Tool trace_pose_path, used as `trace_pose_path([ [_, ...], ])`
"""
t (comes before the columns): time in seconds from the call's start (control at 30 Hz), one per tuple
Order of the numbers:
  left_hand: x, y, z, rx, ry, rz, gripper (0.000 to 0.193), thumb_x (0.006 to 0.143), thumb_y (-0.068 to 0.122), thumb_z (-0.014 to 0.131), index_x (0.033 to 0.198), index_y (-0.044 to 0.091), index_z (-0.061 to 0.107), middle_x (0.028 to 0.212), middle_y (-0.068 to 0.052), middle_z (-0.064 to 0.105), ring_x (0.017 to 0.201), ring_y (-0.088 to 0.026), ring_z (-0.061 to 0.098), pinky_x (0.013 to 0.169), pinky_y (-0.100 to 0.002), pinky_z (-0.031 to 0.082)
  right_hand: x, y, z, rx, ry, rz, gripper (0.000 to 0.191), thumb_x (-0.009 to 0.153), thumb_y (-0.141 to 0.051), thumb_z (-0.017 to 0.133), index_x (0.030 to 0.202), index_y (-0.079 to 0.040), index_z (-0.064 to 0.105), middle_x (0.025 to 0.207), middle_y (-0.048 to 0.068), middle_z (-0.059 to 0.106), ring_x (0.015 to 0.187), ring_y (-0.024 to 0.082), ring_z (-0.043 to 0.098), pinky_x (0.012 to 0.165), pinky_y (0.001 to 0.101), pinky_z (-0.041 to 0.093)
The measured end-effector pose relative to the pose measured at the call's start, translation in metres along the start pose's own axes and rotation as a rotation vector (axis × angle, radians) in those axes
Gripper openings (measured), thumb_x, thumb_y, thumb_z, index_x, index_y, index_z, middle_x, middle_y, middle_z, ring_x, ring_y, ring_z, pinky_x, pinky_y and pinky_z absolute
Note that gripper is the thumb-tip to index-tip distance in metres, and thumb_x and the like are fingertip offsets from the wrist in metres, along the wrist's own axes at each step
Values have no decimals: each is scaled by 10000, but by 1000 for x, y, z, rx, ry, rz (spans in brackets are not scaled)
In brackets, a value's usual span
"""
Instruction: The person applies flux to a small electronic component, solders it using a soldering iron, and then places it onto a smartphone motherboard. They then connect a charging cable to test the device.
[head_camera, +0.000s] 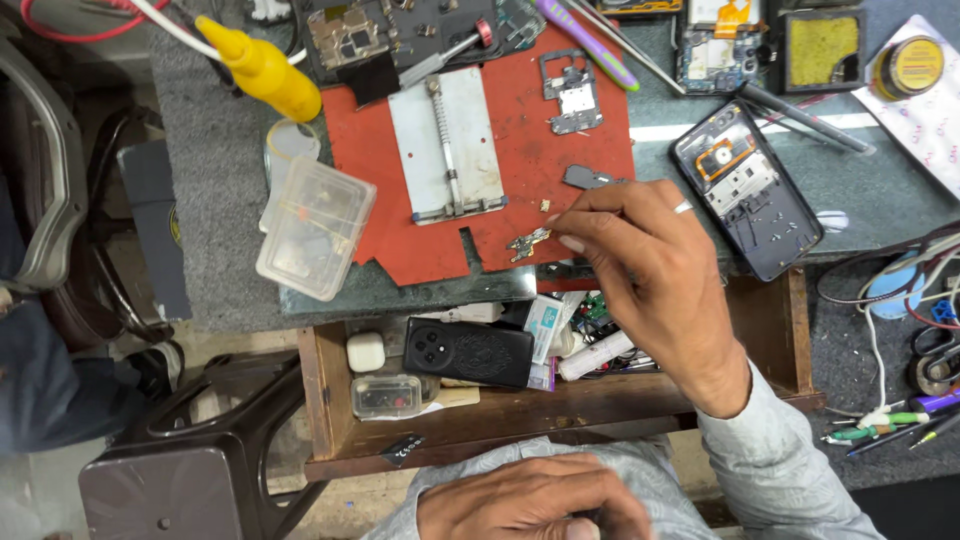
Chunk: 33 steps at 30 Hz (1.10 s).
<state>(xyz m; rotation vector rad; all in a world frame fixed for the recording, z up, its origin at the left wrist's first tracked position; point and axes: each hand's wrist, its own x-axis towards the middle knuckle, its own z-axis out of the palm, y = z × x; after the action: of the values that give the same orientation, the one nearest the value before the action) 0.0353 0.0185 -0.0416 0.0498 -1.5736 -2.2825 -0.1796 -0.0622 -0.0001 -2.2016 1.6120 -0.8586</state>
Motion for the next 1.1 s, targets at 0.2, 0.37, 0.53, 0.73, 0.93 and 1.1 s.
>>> trace_pose_path([
  [0.2, -8, 8, -7, -15, -19, -99, 577, 1209, 521, 355, 1227, 0, 604, 1126, -119, 677, 1065, -292, 642, 985, -380, 476, 6, -16, 16, -51, -36, -54, 249, 870, 6, 737, 1105, -75, 728, 1103, 65, 668, 1009, 321, 574, 876, 416, 471],
  [0.37, -13, 25, -14, 124, 205, -25, 491, 1172, 436, 393, 1225, 21, 650, 1118, -108, 705, 1105, -272, 687, 1073, -375, 486, 10, -15, 20, -50, -41, -43, 149, 887, -16, 750, 1016, -59, 690, 1066, 65, 650, 993, 329, 560, 872, 418, 465],
  [0.53, 0, 40, -24, 557, 855, -36, 174, 1014, 206, 662, 1063, 47, 712, 1038, -83, 756, 995, -218, 743, 896, -336, 564, 8, -11, 16, 6, -63, -67, 142, 875, 12, 723, 989, -43, 659, 1018, 66, 661, 963, 318, 574, 851, 417, 470],
  [0.73, 14, 68, -45, 916, 1219, 39, 105, 979, 60, 708, 1079, 40, 683, 1071, -85, 720, 1011, -197, 727, 903, -313, 567, -2, 3, 1, -6, 134, -37, 186, 929, 22, 756, 1091, -25, 677, 1041, 54, 700, 945, 261, 625, 859, 386, 475],
  [0.93, 34, 93, -62, 1203, 1191, 34, 153, 983, 32, 714, 1133, 31, 685, 1111, -110, 692, 1038, -252, 684, 888, -355, 555, -19, 27, -4, 44, 417, 46, 127, 1085, 52, 776, 1142, -13, 683, 1092, 98, 673, 974, 211, 608, 868, 282, 479],
  [1.1, 73, 97, -66, 1232, 1119, 31, 150, 990, 66, 727, 1133, 45, 691, 1030, -69, 717, 950, -214, 711, 828, -349, 565, -35, 53, -11, 117, 613, 91, 97, 1140, 62, 727, 1161, 33, 637, 1150, 134, 609, 1028, 194, 604, 902, 277, 499],
])
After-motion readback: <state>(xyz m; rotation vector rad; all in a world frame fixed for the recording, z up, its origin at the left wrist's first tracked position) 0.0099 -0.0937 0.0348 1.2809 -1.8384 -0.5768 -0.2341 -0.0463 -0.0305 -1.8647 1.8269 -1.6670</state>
